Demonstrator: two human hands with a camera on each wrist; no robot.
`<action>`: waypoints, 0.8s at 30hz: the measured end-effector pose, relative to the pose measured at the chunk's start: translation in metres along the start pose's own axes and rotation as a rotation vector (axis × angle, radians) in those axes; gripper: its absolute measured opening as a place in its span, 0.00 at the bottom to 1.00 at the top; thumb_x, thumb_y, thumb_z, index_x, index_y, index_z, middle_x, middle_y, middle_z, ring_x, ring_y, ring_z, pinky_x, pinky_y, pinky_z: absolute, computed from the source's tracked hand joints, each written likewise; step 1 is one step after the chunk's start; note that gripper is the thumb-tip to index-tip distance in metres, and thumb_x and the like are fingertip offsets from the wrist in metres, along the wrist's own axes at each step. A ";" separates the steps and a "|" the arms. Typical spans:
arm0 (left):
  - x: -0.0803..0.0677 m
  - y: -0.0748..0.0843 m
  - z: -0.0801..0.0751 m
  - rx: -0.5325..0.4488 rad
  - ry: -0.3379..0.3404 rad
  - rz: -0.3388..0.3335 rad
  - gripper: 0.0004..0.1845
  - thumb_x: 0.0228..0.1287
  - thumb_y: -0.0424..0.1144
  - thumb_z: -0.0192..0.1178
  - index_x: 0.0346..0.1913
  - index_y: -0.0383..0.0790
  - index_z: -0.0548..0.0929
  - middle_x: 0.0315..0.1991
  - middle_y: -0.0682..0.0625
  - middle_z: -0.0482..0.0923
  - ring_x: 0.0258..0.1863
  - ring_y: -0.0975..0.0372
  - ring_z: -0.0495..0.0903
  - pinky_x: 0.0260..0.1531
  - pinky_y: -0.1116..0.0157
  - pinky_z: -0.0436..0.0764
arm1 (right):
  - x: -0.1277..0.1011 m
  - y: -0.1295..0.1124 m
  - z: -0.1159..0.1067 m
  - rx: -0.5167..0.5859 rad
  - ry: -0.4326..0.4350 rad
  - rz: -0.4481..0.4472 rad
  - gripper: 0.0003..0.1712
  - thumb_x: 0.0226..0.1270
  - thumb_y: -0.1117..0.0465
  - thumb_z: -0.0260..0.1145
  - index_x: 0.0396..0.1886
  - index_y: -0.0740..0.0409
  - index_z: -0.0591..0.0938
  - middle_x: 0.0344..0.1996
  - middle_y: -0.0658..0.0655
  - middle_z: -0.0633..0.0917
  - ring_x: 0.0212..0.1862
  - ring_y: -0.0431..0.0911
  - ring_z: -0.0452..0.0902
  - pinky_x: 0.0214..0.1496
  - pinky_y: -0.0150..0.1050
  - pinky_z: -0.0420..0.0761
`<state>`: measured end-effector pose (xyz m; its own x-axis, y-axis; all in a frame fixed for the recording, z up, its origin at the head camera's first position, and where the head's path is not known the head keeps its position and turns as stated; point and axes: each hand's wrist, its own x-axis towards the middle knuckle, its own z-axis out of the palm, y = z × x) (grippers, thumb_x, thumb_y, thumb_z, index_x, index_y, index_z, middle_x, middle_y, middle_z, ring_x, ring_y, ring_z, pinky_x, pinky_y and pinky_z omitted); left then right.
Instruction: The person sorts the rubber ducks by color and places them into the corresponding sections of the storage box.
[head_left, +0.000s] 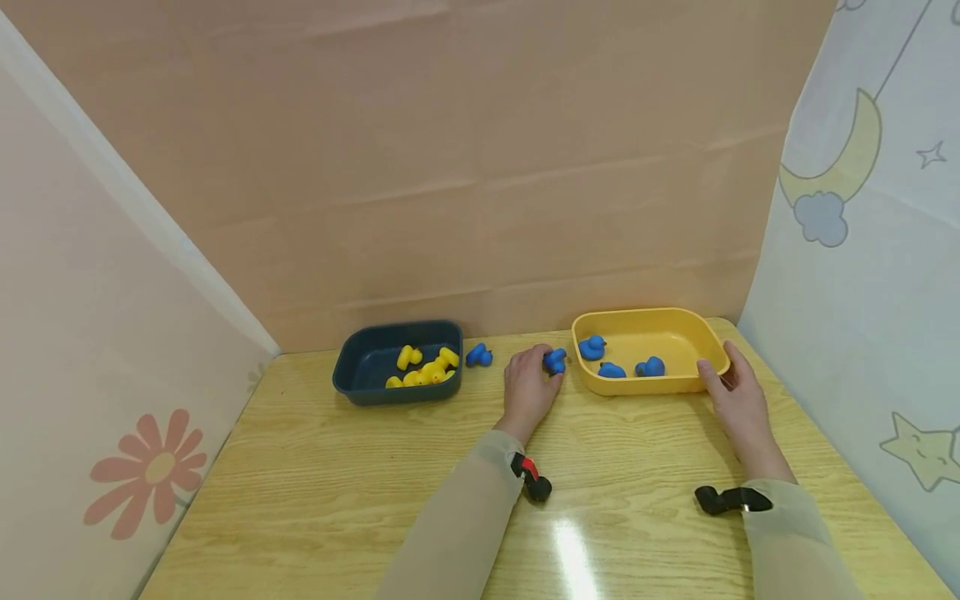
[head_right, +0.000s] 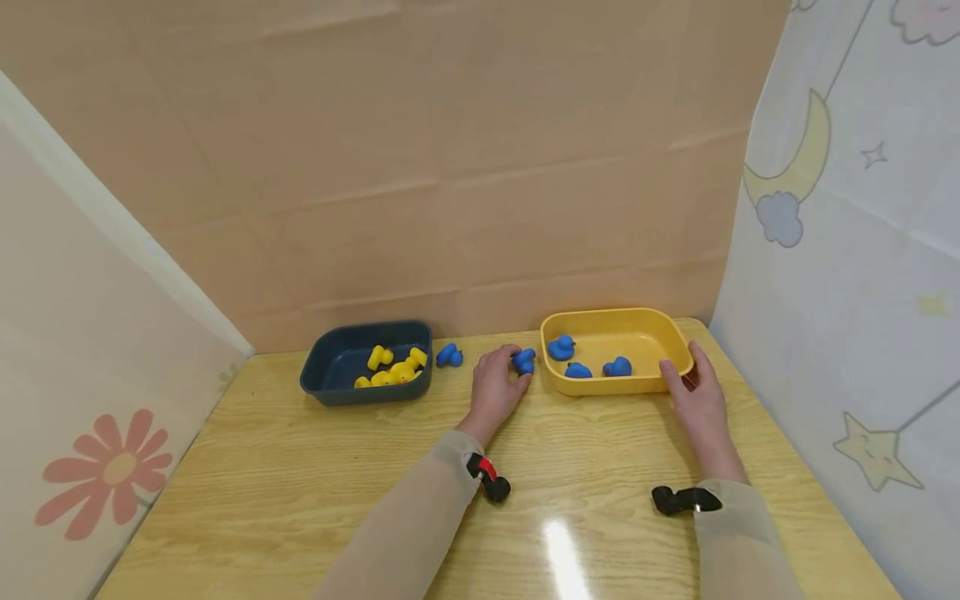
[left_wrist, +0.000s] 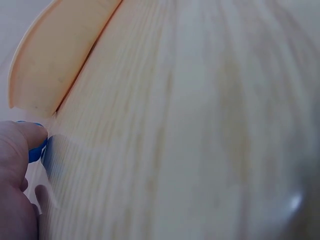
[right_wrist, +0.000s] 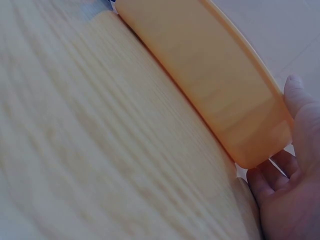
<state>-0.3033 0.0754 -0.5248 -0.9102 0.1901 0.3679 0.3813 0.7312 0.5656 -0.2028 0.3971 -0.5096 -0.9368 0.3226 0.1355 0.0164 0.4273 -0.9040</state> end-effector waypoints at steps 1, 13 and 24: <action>0.000 0.000 0.000 0.001 -0.003 -0.003 0.22 0.73 0.44 0.77 0.65 0.46 0.84 0.61 0.52 0.87 0.67 0.50 0.79 0.72 0.49 0.73 | 0.000 0.000 0.000 0.001 0.000 0.000 0.53 0.89 0.36 0.55 0.94 0.52 0.40 0.89 0.69 0.48 0.84 0.73 0.51 0.85 0.64 0.54; -0.003 0.000 -0.003 -0.080 0.009 -0.046 0.22 0.75 0.44 0.76 0.65 0.45 0.84 0.60 0.51 0.86 0.68 0.50 0.78 0.73 0.52 0.73 | 0.001 0.000 0.001 0.001 -0.003 0.008 0.53 0.89 0.37 0.55 0.93 0.52 0.39 0.89 0.70 0.48 0.85 0.73 0.50 0.85 0.65 0.53; -0.014 0.000 -0.008 -0.220 0.057 -0.085 0.23 0.75 0.42 0.75 0.68 0.42 0.82 0.66 0.49 0.84 0.67 0.51 0.77 0.70 0.53 0.77 | -0.001 0.001 0.000 -0.002 -0.010 0.008 0.53 0.89 0.37 0.55 0.93 0.52 0.39 0.89 0.69 0.47 0.85 0.72 0.49 0.85 0.64 0.53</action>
<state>-0.2888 0.0676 -0.5236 -0.9322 0.0918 0.3500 0.3355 0.5814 0.7412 -0.2021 0.3975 -0.5101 -0.9400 0.3176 0.1247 0.0243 0.4267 -0.9041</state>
